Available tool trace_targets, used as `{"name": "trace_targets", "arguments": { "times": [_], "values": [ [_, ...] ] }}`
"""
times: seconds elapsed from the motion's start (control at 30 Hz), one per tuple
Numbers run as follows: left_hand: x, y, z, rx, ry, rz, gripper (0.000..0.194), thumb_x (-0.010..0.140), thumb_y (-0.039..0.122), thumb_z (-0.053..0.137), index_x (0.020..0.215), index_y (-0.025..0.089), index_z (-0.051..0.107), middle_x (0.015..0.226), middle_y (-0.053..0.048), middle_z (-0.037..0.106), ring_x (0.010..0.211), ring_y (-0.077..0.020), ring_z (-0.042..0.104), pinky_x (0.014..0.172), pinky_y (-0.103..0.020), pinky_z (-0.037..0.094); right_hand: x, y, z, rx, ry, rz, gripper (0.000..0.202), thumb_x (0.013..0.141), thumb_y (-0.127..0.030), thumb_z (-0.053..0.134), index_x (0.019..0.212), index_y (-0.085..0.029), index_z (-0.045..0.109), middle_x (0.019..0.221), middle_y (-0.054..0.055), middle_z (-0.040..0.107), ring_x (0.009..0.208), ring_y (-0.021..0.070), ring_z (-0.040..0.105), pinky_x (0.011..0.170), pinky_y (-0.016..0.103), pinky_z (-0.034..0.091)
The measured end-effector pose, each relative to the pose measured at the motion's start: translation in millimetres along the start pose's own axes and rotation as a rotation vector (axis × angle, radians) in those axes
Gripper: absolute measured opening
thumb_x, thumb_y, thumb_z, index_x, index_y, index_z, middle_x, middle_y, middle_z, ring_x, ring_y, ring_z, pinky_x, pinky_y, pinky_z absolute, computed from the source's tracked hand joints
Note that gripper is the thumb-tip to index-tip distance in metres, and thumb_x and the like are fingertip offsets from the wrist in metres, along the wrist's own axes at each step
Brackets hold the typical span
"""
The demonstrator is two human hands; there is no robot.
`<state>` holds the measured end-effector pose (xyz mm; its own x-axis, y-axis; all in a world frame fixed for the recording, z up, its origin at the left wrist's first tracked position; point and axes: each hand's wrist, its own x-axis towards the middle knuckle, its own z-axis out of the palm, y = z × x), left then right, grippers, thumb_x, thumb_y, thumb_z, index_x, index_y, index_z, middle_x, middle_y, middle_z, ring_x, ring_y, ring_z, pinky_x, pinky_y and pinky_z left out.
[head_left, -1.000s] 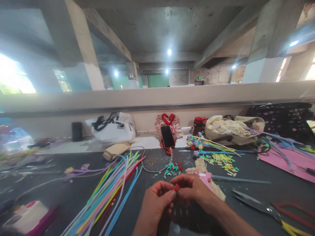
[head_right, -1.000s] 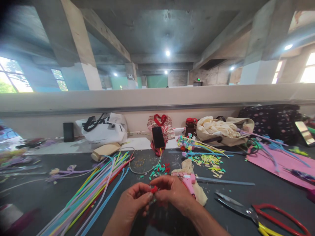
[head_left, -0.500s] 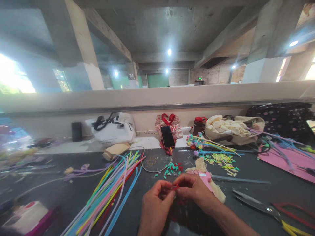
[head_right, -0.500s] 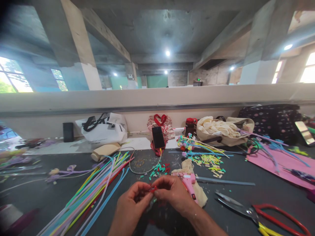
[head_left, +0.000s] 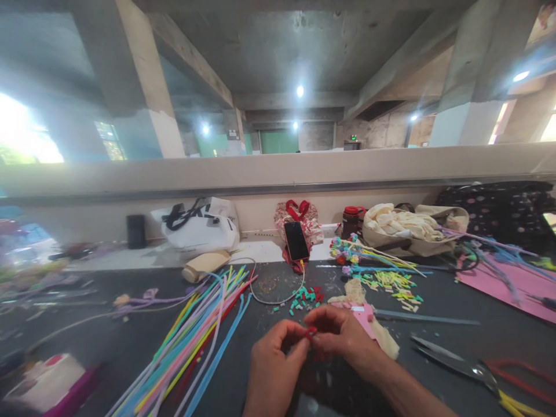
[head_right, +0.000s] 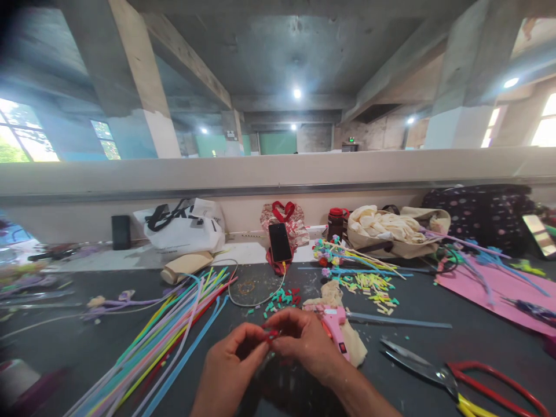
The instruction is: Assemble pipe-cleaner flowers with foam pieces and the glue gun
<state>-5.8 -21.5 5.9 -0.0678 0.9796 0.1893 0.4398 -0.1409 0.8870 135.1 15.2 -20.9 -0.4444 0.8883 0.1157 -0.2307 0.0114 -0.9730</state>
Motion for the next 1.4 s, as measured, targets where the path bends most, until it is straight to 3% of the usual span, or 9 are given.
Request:
{"name": "trace_targets", "arguments": {
  "times": [0.1,0.47,0.8,1.03,1.4],
  "values": [
    [-0.9,0.9,0.5,0.001,0.008,0.014,0.009,0.064,0.022,0.051,0.062,0.019,0.060,0.061,0.001,0.064,0.058,-0.0137,0.057,0.058,-0.021,0.041,0.5,1.6,-0.5,0.021,-0.025,0.010,0.033,0.058,-0.013,0.067,0.089,-0.019,0.060,0.074,-0.002,0.060,0.050,0.0057,0.051,0.046,0.016,0.040],
    [-0.7,3.7,-0.4,-0.013,0.006,-0.041,0.011,0.064,0.025,0.053,0.059,0.017,0.060,0.055,0.001,0.062,0.053,-0.0127,0.055,0.051,-0.019,0.040,-0.6,-2.3,-0.6,-0.066,0.069,0.012,0.016,0.063,-0.027,0.064,0.072,-0.015,0.060,0.056,-0.004,0.055,0.045,0.0067,0.050,0.044,0.017,0.039],
    [-0.7,5.6,2.0,-0.079,-0.008,-0.122,0.009,0.061,0.025,0.055,0.058,0.018,0.060,0.054,0.001,0.060,0.050,-0.0138,0.055,0.039,-0.018,0.040,-0.9,-1.9,-3.1,-0.057,0.067,0.047,0.015,0.062,-0.027,0.065,0.069,-0.015,0.062,0.053,-0.003,0.057,0.044,0.0085,0.051,0.046,0.020,0.040],
    [-1.5,5.3,1.1,-0.014,0.012,-0.071,0.009,0.061,0.023,0.055,0.056,0.018,0.061,0.054,0.001,0.062,0.052,-0.0137,0.055,0.049,-0.020,0.043,-0.7,-2.5,-1.6,-0.069,0.063,0.015,0.012,0.062,-0.025,0.065,0.065,-0.014,0.061,0.051,-0.003,0.056,0.044,0.0081,0.050,0.046,0.020,0.038],
    [-4.6,6.0,4.7,-0.121,-0.024,-0.155,0.009,0.060,0.024,0.055,0.057,0.018,0.061,0.055,0.000,0.060,0.049,-0.0141,0.054,0.035,-0.018,0.041,0.1,0.9,-2.2,-0.031,0.039,0.029,0.015,0.060,-0.026,0.067,0.065,-0.014,0.061,0.049,-0.004,0.055,0.043,0.0079,0.049,0.045,0.020,0.038]
  ]
}}
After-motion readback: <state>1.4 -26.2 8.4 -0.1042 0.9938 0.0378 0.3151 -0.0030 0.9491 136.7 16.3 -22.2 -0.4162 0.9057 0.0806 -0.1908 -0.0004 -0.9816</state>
